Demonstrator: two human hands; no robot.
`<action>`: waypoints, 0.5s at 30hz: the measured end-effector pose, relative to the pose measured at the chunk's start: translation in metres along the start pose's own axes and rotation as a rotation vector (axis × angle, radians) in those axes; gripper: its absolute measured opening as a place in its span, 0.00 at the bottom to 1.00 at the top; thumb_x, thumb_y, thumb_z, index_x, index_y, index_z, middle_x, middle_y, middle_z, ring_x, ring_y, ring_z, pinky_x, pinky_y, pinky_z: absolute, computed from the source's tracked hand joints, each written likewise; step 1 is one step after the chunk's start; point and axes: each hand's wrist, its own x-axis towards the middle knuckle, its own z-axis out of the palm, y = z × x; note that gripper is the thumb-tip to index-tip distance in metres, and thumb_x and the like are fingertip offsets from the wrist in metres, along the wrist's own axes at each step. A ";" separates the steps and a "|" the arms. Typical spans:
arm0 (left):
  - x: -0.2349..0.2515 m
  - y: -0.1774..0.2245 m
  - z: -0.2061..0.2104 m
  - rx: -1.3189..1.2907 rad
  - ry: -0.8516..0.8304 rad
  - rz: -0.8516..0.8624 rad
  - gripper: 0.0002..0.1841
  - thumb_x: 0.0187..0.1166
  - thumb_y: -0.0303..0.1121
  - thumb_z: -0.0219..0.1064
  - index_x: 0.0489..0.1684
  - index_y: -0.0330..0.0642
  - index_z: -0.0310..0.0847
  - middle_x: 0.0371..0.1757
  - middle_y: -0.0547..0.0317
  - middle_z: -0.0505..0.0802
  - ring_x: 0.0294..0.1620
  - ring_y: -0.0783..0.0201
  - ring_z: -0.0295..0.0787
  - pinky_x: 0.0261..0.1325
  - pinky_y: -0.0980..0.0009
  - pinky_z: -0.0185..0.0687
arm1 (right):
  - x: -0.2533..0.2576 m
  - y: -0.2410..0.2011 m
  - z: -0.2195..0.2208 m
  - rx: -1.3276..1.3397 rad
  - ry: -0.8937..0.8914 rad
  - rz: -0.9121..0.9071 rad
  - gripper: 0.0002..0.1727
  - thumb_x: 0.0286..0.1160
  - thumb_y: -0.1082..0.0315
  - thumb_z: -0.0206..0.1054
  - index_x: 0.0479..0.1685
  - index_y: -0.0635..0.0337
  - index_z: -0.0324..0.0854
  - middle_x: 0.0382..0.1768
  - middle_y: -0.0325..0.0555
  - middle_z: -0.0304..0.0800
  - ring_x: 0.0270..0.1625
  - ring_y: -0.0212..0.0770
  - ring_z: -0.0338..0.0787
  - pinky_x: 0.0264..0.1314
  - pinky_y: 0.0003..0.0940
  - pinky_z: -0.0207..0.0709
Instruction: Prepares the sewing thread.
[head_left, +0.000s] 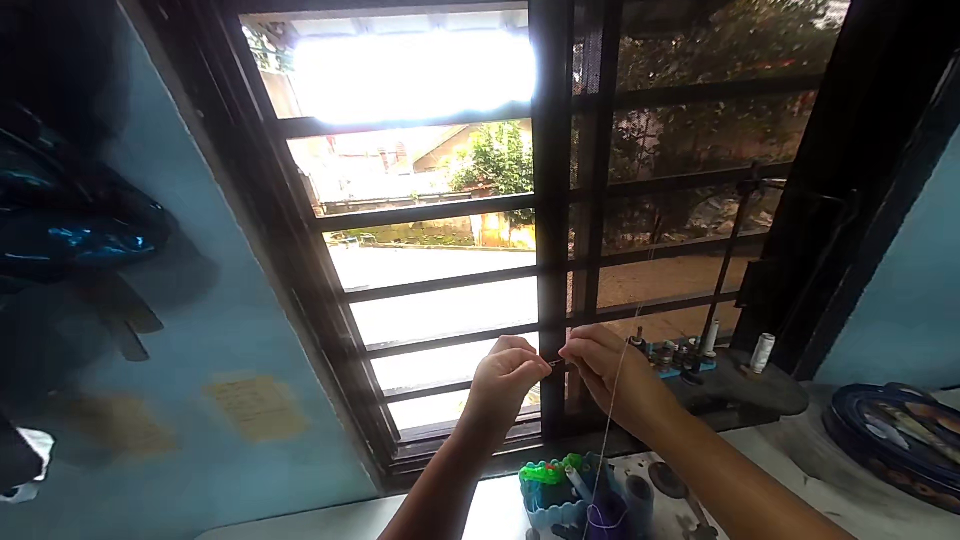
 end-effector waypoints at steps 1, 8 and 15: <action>-0.001 0.002 -0.001 0.005 -0.013 -0.014 0.11 0.72 0.24 0.65 0.17 0.42 0.84 0.50 0.59 0.86 0.56 0.67 0.81 0.62 0.68 0.77 | -0.001 0.002 0.001 -0.033 0.008 -0.002 0.07 0.66 0.80 0.68 0.39 0.63 0.90 0.46 0.50 0.90 0.43 0.38 0.92 0.46 0.27 0.88; -0.009 0.003 -0.004 -0.065 -0.121 -0.025 0.12 0.69 0.20 0.63 0.15 0.44 0.83 0.45 0.62 0.85 0.51 0.70 0.80 0.58 0.71 0.76 | -0.011 -0.001 0.004 -0.068 0.049 0.052 0.06 0.68 0.77 0.67 0.36 0.61 0.90 0.42 0.48 0.90 0.42 0.40 0.92 0.46 0.30 0.88; -0.031 0.011 -0.019 0.414 -0.225 -0.087 0.14 0.85 0.38 0.63 0.58 0.44 0.89 0.65 0.59 0.86 0.64 0.65 0.81 0.64 0.61 0.78 | -0.047 0.000 -0.022 -0.089 -0.250 0.120 0.36 0.63 0.84 0.72 0.80 0.65 0.74 0.84 0.60 0.71 0.87 0.64 0.68 0.83 0.58 0.69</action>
